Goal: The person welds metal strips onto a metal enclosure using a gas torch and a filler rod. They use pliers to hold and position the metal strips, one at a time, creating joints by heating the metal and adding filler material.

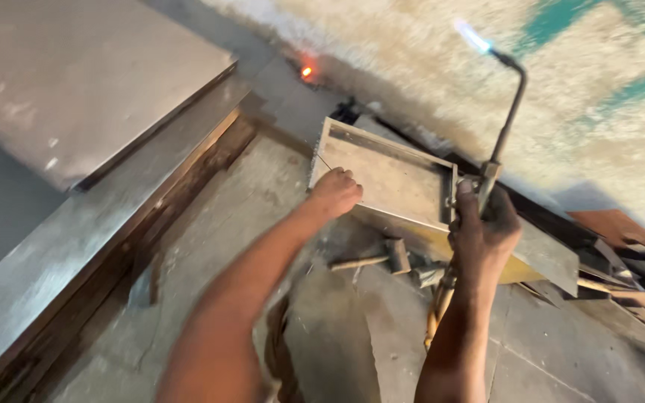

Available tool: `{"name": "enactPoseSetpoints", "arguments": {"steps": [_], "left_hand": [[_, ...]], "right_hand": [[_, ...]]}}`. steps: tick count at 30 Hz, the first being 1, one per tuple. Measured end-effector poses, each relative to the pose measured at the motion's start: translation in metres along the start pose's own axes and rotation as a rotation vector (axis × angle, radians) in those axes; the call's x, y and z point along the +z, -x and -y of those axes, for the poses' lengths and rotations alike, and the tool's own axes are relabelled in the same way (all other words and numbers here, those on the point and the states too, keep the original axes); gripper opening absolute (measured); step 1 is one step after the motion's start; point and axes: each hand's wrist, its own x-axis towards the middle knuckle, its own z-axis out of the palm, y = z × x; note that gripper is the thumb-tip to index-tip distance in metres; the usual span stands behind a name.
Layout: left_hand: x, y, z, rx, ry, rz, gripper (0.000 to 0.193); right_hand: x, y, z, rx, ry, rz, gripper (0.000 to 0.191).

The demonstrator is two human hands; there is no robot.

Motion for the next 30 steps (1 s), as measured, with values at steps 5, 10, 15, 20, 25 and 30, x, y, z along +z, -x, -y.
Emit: {"name": "enactPoseSetpoints", "arguments": {"steps": [5,10,15,20,25,30], "left_hand": [[-0.053,0.150,0.028,-0.106,0.220,-0.072,0.027],[-0.162,0.360,0.011,-0.536,0.159,-0.063,0.023],[-0.271,0.580,-0.075,-1.071,0.048,-0.242,0.027],[-0.319,0.749,-0.152,-1.594,-0.124,-0.289,0.023],[-0.264,0.877,-0.166,-1.902,-0.211,-0.367,0.026],[-0.163,0.946,-0.150,-2.099,-0.085,-0.585,0.034]], "right_hand": [[-0.009,0.006,-0.038,-0.244,-0.077,0.123,0.027],[0.001,0.026,-0.061,-0.434,-0.176,0.344,0.036],[0.061,0.101,-0.031,-0.352,-0.134,0.730,0.031],[0.121,0.194,0.024,-0.422,-0.044,0.996,0.027],[0.207,0.289,0.092,-0.516,0.038,1.169,0.025],[0.297,0.417,0.131,-0.609,0.149,1.292,0.024]]}}
